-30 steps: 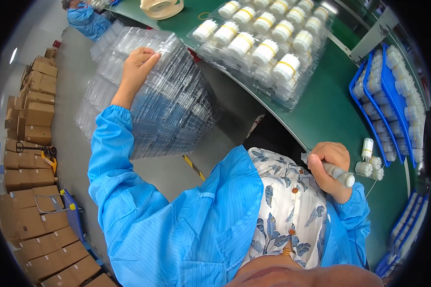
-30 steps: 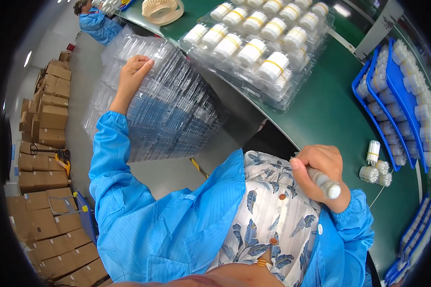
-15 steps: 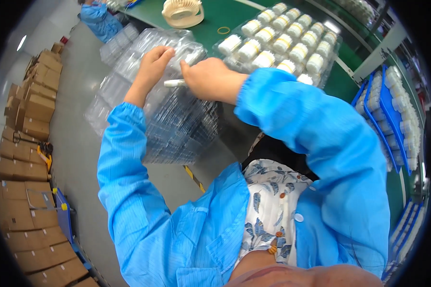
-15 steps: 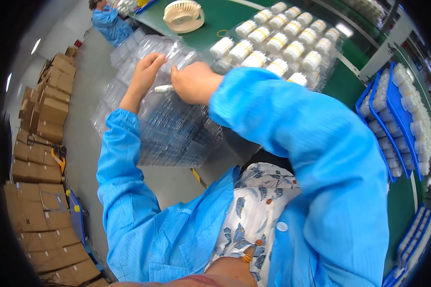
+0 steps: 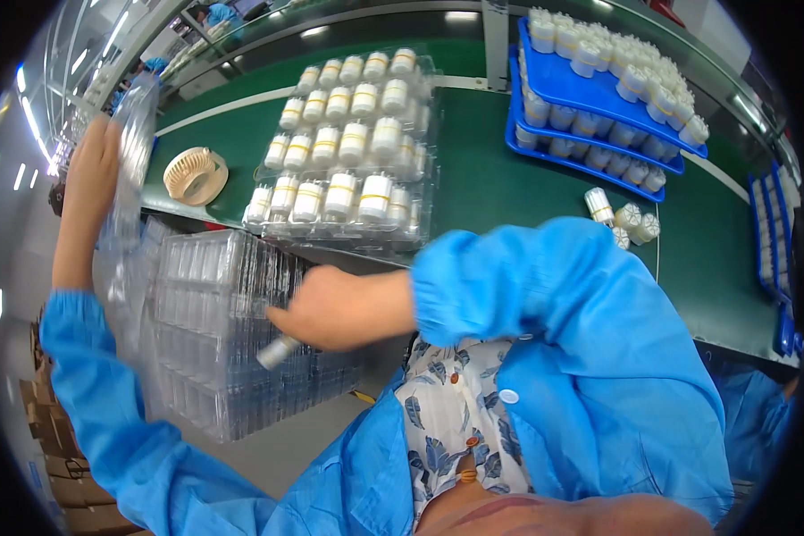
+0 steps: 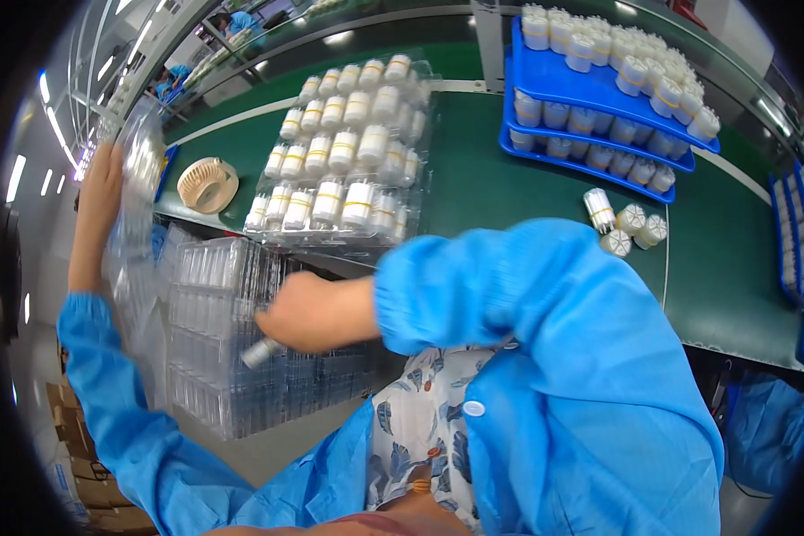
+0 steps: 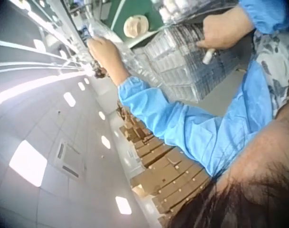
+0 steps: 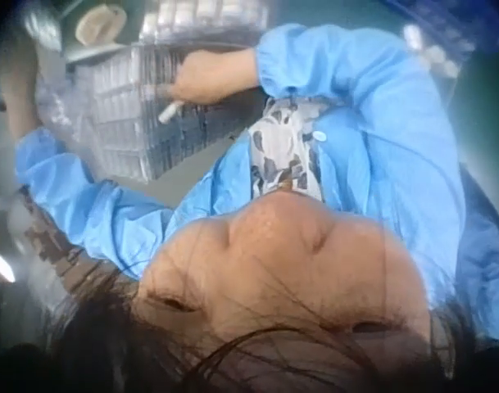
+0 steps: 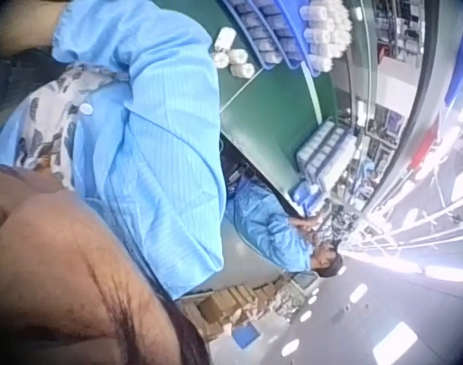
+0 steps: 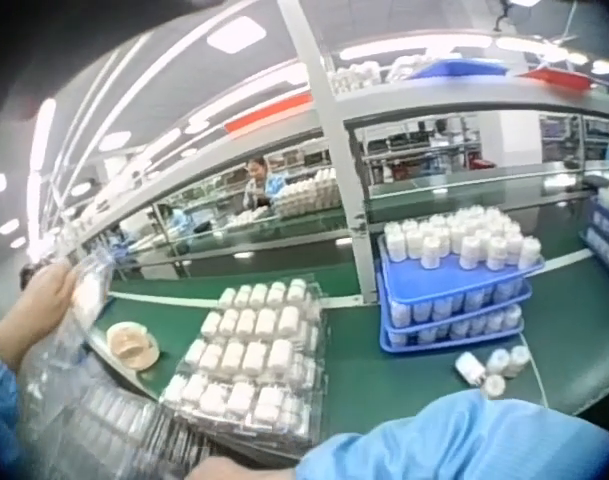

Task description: The person unloads bundled components from trays onto the workbench, applies a handheld tool to the ends of the bundles, and places the finished bundles into plastic packaging trays by hand.

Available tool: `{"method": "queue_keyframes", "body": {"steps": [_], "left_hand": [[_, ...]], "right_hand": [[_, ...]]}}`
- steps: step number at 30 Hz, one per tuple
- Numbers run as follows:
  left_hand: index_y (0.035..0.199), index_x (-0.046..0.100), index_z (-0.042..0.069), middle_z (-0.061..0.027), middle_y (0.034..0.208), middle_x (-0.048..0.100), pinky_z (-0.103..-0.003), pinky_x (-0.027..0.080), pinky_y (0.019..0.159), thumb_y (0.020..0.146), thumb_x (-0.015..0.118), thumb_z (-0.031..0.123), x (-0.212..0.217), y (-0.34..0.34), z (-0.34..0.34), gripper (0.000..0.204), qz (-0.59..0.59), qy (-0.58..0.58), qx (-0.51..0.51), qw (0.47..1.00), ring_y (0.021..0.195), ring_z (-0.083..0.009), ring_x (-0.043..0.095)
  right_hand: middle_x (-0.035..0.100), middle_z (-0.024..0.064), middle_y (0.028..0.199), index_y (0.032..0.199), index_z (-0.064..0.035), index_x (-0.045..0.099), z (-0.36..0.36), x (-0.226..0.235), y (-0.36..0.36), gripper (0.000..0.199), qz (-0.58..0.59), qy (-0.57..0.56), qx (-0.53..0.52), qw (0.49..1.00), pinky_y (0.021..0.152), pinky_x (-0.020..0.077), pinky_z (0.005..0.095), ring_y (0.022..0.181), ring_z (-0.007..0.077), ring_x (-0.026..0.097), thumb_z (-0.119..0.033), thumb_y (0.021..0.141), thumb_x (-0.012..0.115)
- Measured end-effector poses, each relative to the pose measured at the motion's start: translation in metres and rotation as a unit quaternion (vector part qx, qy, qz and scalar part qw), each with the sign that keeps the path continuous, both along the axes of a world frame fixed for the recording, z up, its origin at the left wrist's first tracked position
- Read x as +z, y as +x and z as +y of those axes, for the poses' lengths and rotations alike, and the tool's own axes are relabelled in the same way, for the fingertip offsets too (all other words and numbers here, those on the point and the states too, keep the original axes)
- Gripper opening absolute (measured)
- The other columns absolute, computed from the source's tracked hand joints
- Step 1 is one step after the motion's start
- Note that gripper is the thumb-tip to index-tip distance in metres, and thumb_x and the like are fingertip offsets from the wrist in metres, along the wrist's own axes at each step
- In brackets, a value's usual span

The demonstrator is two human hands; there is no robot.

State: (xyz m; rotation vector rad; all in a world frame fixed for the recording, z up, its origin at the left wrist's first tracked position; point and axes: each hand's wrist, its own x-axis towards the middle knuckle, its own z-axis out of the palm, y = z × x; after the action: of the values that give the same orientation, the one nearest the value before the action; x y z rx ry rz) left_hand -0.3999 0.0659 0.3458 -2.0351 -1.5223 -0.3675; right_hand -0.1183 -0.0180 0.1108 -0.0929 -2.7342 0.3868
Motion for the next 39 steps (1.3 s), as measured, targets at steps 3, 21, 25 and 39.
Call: {"method": "queue_keyframes", "body": {"steps": [3,21,25,39], "left_hand": [[0.099,0.055,-0.004,-0.0259,0.102,0.061,-0.049,0.048,0.085,0.097,0.046,0.014,0.008,0.111,0.117,0.021,0.203,-0.03,-0.018,0.979,0.098,-0.0422,0.06],[0.131,0.059,0.006,-0.021,0.133,0.058,-0.04,0.041,0.104,0.099,0.055,0.042,-0.149,0.194,0.121,0.048,-0.177,-0.325,-0.082,0.925,0.124,-0.0349,0.054],[0.128,0.064,0.015,-0.0189,0.144,0.049,-0.047,0.038,0.108,0.091,0.068,0.041,-0.179,0.181,0.06,0.046,-0.104,-0.33,-0.091,0.934,0.132,-0.0396,0.045],[0.109,0.074,0.019,-0.0164,0.143,0.051,-0.046,0.036,0.106,0.085,0.07,0.026,-0.208,0.197,0.095,0.026,-0.141,-0.225,-0.072,0.962,0.126,-0.0397,0.045]], "right_hand": [[0.062,0.0118,0.061,0.126,0.0072,0.057,-0.021,0.007,0.096,0.055,0.009,-0.037,-0.025,0.999,0.045,0.0482,0.0409,0.052,0.0288,0.064,-0.017,0.077,0.065],[0.067,0.01,0.072,0.117,0.0014,0.061,-0.033,-0.024,0.279,0.039,0.108,-0.152,-0.242,0.952,0.052,0.0506,0.0367,0.062,0.0251,0.067,-0.012,0.081,0.07],[0.067,0.0093,0.075,0.117,0.0,0.062,-0.028,-0.026,0.279,0.04,0.102,-0.17,-0.25,0.948,0.052,0.0504,0.0363,0.063,0.0248,0.067,-0.009,0.079,0.071],[0.065,0.0087,0.068,0.106,-0.0036,0.065,-0.025,-0.038,0.28,0.026,0.118,-0.183,-0.26,0.941,0.05,0.0484,0.0374,0.059,0.0254,0.065,-0.013,0.083,0.07]]}}
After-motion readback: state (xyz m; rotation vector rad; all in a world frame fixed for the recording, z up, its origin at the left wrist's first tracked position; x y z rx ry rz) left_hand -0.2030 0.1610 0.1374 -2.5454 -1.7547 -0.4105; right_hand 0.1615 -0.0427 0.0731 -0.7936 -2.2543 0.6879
